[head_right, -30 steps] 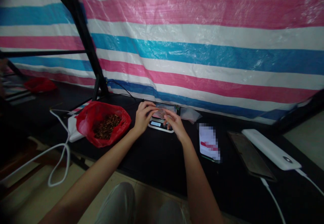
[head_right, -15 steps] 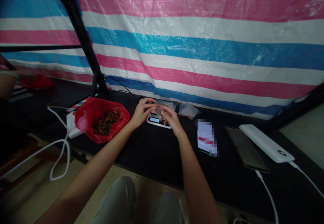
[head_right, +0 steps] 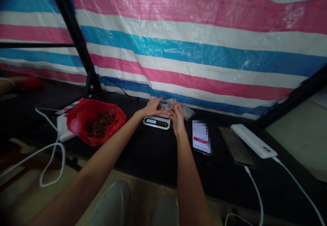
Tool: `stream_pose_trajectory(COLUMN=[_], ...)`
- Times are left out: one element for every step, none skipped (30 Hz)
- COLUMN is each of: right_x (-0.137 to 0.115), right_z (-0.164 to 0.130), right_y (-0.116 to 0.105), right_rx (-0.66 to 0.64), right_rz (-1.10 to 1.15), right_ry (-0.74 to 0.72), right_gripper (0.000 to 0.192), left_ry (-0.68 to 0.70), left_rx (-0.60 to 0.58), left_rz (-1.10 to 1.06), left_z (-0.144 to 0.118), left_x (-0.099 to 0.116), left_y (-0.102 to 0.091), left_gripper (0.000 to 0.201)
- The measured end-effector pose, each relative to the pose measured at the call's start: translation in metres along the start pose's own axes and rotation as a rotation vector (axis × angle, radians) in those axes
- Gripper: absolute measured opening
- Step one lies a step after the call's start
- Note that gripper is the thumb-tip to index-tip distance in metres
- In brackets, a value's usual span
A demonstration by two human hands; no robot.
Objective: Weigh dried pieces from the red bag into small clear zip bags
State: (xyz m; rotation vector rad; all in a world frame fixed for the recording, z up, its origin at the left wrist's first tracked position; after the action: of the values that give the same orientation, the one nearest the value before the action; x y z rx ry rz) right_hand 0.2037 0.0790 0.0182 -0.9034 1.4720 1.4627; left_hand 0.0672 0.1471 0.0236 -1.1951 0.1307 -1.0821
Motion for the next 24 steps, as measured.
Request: stream_pose_trajectory(right_x=[-0.001, -0.002, -0.002, -0.002, -0.002, -0.002, -0.001, 0.0, 0.0, -0.001, -0.002, -0.003, -0.005, -0.007, -0.008, -0.01, -0.01, -0.011, -0.011, -0.01, -0.009, -0.008, -0.007, -0.007], right_z=[0.0, 0.0, 0.0, 0.0, 0.001, 0.002, 0.002, 0.003, 0.003, 0.003, 0.003, 0.003, 0.002, 0.002, 0.001, 0.001, 0.0, 0.0, 0.0, 0.0, 0.0, 0.001, 0.001, 0.001], right_y=[-0.001, -0.002, -0.003, -0.003, -0.003, -0.003, -0.003, -0.002, -0.002, -0.002, -0.002, -0.002, -0.003, -0.003, -0.002, -0.001, 0.0, 0.001, 0.003, 0.005, 0.007, 0.009, 0.01, 0.01], right_rx=[0.005, 0.013, 0.021, 0.029, 0.035, 0.038, 0.041, 0.046, 0.055, 0.066, 0.078, 0.091, 0.101, 0.108, 0.111, 0.111, 0.103, 0.091, 0.076, 0.058, 0.043, 0.031, 0.025, 0.023], right_rz=[-0.003, -0.006, -0.008, -0.007, -0.006, -0.003, 0.002, 0.009, 0.017, 0.025, 0.03, 0.03, 0.027, 0.021, 0.016, 0.013, 0.014, 0.02, 0.031, 0.043, 0.052, 0.06, 0.067, 0.074], right_ry=[-0.001, -0.002, -0.004, -0.007, -0.01, -0.012, -0.013, -0.016, -0.021, -0.03, -0.042, -0.055, -0.068, -0.08, -0.09, -0.099, -0.106, -0.109, -0.112, -0.112, -0.115, -0.119, -0.129, -0.142], right_gripper=[0.039, 0.039, 0.038, 0.037, 0.037, 0.036, 0.036, 0.036, 0.036, 0.037, 0.037, 0.038, 0.038, 0.037, 0.037, 0.036, 0.035, 0.033, 0.032, 0.031, 0.03, 0.029, 0.029, 0.029], left_ry=[-0.012, -0.016, -0.009, 0.008, 0.027, 0.043, 0.056, 0.066, 0.071, 0.074, 0.076, 0.075, 0.071, 0.065, 0.059, 0.052, 0.041, 0.025, 0.005, -0.017, -0.033, -0.041, -0.04, -0.032], left_rx=[-0.05, -0.08, -0.081, -0.055, -0.009, 0.049, 0.105, 0.149, 0.179, 0.197, 0.215, 0.241, 0.273, 0.308, 0.34, 0.364, 0.379, 0.385, 0.39, 0.395, 0.399, 0.4, 0.395, 0.387], left_rz=[0.003, 0.007, 0.011, 0.016, 0.02, 0.018, 0.007, -0.021, -0.067, -0.132, -0.209, -0.291, -0.374, -0.453, -0.523, -0.585, -0.64, -0.691, -0.738, -0.783, -0.833, -0.886, -0.938, -0.984], left_z=[0.005, 0.008, 0.01, 0.012, 0.012, 0.012, 0.011, 0.01, 0.008, 0.006, 0.003, 0.0, -0.004, -0.008, -0.013, -0.018, -0.022, -0.026, -0.029, -0.031, -0.033, -0.034, -0.034, -0.033], left_x=[0.0, 0.001, 0.002, 0.003, 0.004, 0.005, 0.005, 0.005, 0.005, 0.006, 0.007, 0.009, 0.011, 0.014, 0.018, 0.022, 0.026, 0.028, 0.03, 0.03, 0.03, 0.029, 0.027, 0.026], left_y=[0.006, 0.01, 0.013, 0.015, 0.015, 0.014, 0.012, 0.01, 0.007, 0.005, 0.001, -0.003, -0.008, -0.013, -0.018, -0.022, -0.025, -0.027, -0.027, -0.028, -0.027, -0.026, -0.024, -0.023], left_gripper=[0.086, 0.085, 0.082, 0.079, 0.074, 0.07, 0.067, 0.065, 0.062, 0.06, 0.058, 0.055, 0.053, 0.051, 0.049, 0.048, 0.047, 0.047, 0.048, 0.049, 0.05, 0.051, 0.051, 0.051])
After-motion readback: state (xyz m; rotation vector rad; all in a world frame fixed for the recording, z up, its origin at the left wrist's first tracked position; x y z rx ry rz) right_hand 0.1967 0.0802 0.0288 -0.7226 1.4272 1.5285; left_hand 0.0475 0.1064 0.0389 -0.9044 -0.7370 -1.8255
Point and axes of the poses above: each hand's wrist, its own z-axis towards the middle knuckle, its own y-axis out of the palm, x = y × z, the point moved 4 cm from there along z, towards the middle knuckle, and after that the axes turned 10 degrees about y, right-handed, at the moved point
